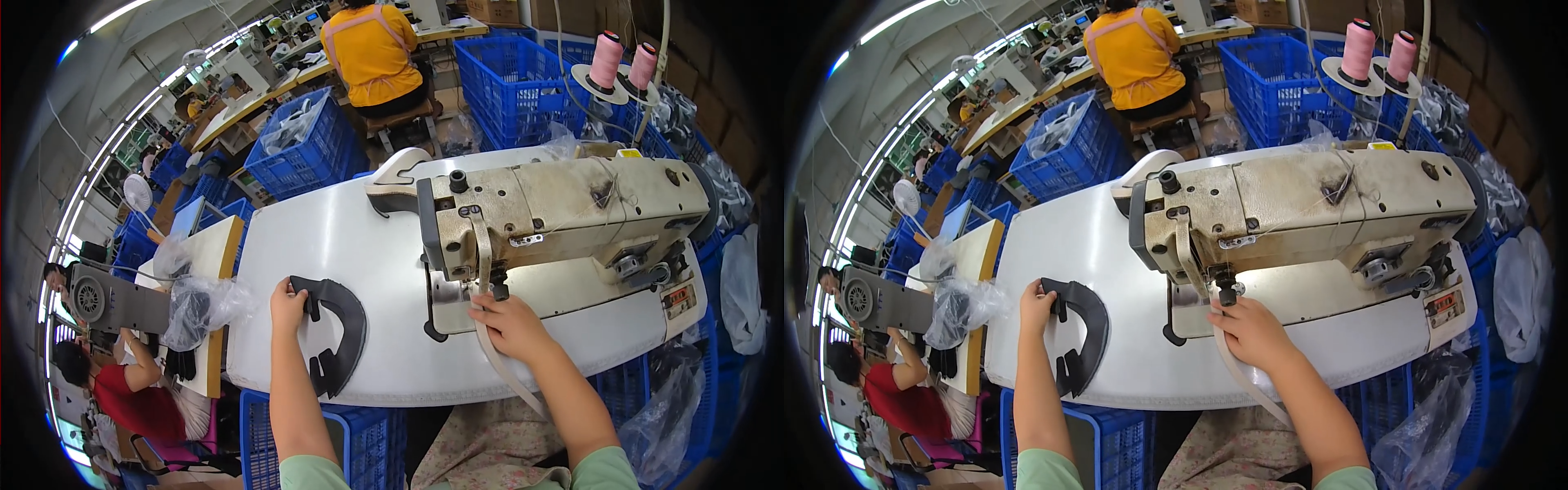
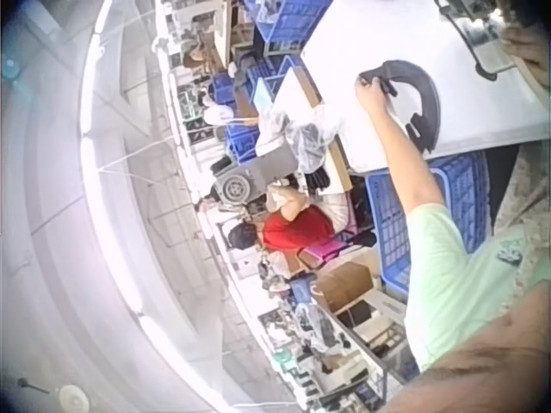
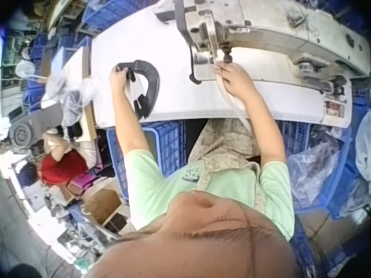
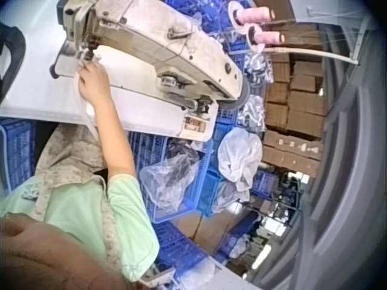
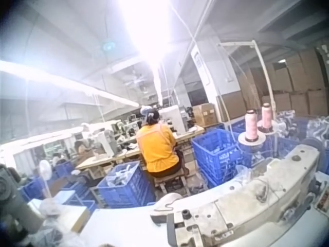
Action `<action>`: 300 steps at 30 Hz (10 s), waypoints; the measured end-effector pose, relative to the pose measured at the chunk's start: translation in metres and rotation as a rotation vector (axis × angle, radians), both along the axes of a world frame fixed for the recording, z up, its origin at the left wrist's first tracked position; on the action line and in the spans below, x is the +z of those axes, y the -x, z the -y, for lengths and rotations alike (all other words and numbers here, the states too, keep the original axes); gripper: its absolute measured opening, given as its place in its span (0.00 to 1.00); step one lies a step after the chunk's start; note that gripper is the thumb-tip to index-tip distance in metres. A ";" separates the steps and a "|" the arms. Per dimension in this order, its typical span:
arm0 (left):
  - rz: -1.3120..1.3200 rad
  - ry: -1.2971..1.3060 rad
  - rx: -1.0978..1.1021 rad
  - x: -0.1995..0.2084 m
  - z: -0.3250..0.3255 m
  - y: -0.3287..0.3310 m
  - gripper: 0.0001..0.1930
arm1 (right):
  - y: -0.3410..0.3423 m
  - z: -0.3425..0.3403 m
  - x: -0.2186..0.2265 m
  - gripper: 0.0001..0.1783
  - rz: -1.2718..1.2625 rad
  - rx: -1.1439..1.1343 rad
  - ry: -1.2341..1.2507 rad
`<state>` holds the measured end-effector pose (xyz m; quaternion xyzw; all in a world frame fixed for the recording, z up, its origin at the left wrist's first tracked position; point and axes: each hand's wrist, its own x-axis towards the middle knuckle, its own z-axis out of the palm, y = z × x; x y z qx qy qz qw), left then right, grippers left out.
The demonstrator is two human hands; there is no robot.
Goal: Sewing together components of shoe uppers using an industrial sewing machine.
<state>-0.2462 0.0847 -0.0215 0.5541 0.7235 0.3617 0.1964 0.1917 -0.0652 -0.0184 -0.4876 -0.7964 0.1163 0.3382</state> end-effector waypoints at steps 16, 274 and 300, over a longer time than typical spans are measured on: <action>0.881 -0.425 -0.588 0.143 0.106 -0.058 0.14 | -0.004 -0.005 -0.011 0.14 -0.020 -0.002 -0.049; -0.505 0.257 -0.790 0.046 0.058 -0.249 0.15 | 0.012 0.006 -0.006 0.12 0.185 -0.001 -0.163; -0.108 0.366 -0.667 0.036 0.033 -0.254 0.12 | 0.008 0.012 -0.010 0.12 0.152 -0.052 -0.218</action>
